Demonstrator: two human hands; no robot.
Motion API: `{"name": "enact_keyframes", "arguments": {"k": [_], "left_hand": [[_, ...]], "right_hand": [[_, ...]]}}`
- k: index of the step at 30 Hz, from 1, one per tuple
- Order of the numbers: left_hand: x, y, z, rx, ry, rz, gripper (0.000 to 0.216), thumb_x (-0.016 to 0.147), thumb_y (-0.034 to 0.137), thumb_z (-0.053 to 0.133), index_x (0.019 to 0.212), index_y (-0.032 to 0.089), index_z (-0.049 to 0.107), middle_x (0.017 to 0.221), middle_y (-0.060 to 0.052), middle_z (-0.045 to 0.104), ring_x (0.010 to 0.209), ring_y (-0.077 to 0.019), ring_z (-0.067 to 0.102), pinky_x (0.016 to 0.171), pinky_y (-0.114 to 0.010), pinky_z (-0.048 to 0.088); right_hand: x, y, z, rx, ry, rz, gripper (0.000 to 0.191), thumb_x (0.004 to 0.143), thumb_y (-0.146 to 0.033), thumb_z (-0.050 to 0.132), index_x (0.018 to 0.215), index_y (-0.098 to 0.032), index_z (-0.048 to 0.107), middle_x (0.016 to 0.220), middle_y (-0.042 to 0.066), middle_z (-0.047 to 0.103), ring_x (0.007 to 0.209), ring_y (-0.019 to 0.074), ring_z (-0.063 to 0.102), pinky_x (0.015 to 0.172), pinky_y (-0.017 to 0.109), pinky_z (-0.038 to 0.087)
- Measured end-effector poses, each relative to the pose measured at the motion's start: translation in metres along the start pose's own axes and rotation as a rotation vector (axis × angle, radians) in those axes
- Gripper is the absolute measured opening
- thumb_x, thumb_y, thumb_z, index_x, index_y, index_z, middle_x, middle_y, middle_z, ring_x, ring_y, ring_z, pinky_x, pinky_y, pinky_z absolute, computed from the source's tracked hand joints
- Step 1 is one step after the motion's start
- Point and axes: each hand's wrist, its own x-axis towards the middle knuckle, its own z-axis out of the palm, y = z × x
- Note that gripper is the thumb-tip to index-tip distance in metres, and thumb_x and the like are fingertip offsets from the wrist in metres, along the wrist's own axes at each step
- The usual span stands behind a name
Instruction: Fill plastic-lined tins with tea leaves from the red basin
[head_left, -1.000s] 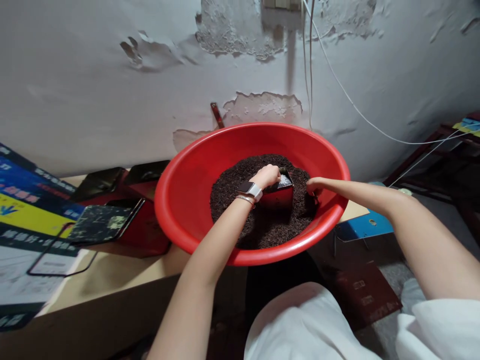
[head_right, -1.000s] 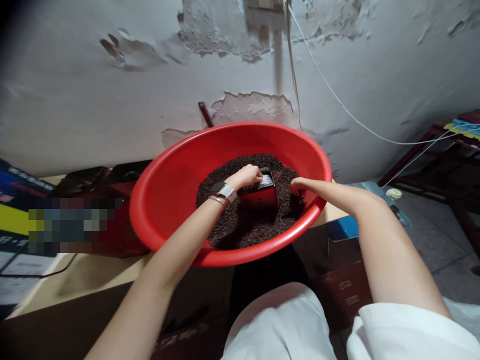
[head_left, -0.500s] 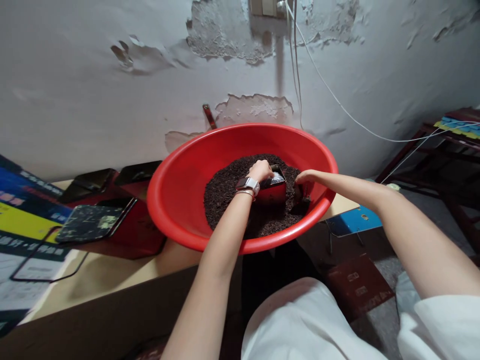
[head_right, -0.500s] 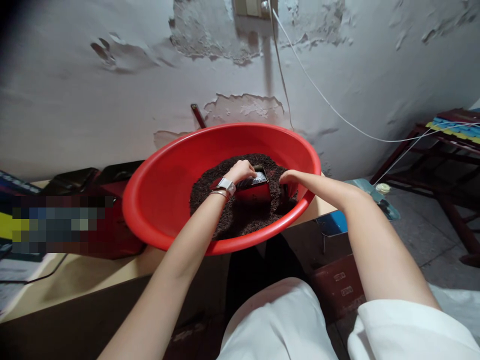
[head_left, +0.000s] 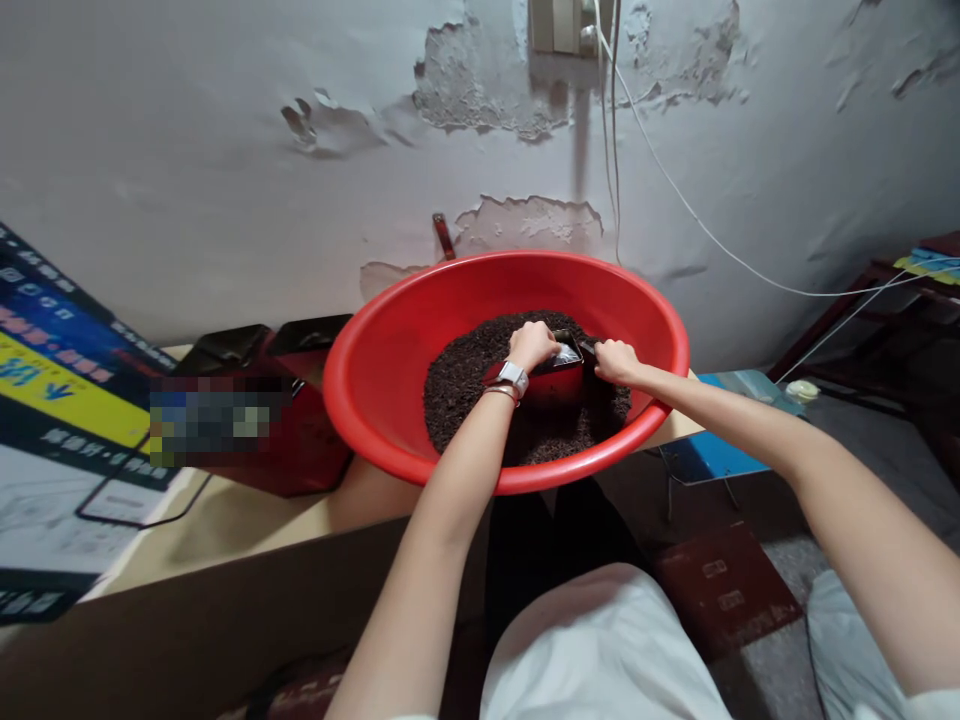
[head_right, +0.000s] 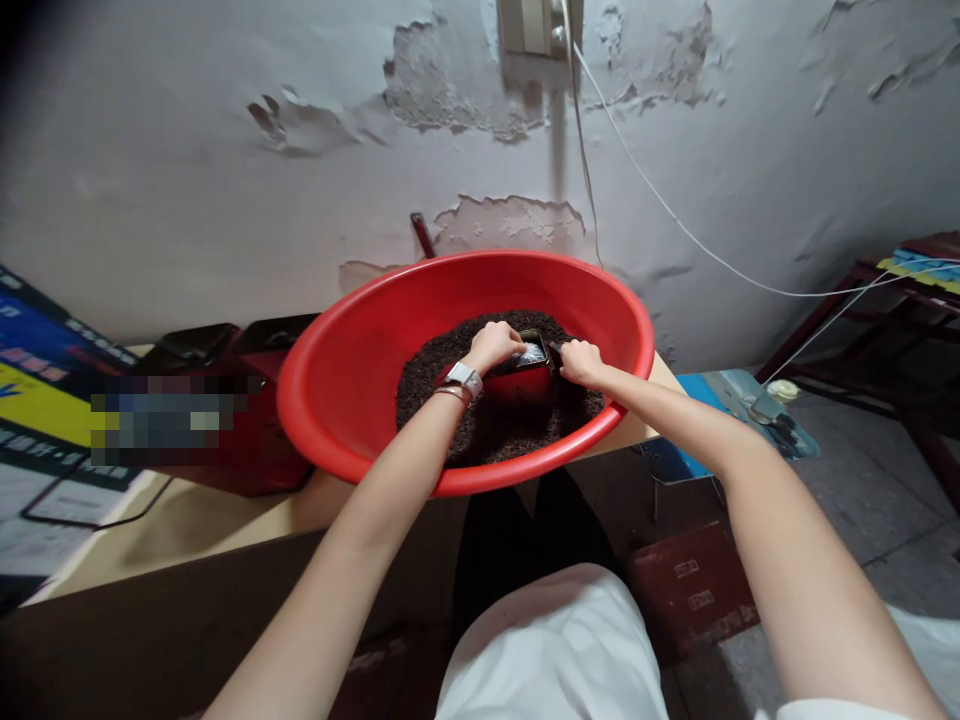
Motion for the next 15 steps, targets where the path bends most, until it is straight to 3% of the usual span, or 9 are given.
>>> {"name": "enact_keyframes", "arguments": {"k": [5,11,15], "left_hand": [[0.0,-0.004,0.001,-0.006,0.009,0.004,0.026,0.081,0.028,0.061,0.097,0.018,0.08,0.097,-0.012,0.076,0.1,-0.0266,0.069,0.084,-0.029,0.05],[0.002,-0.009,0.006,-0.058,0.03,0.044,0.026,0.08,0.026,0.063,0.1,0.02,0.079,0.104,-0.011,0.076,0.105,-0.0268,0.067,0.086,-0.029,0.049],[0.01,-0.007,0.005,-0.025,-0.025,0.139,0.021,0.083,0.027,0.059,0.089,0.02,0.079,0.1,-0.011,0.076,0.105,-0.0265,0.065,0.091,-0.03,0.046]], "right_hand": [[0.01,0.012,-0.003,-0.01,0.224,0.052,0.045,0.096,-0.014,0.035,0.14,-0.015,0.045,0.115,0.022,0.067,0.109,0.0312,0.065,0.085,0.036,0.048],[0.016,0.024,-0.006,0.094,0.293,0.072,0.034,0.095,-0.022,0.041,0.124,-0.02,0.059,0.11,0.018,0.07,0.102,0.0333,0.066,0.078,0.036,0.046],[0.009,0.021,-0.014,0.153,0.414,0.026,0.03,0.095,-0.027,0.044,0.119,-0.018,0.06,0.115,0.014,0.069,0.102,0.0297,0.064,0.079,0.034,0.046]]}}
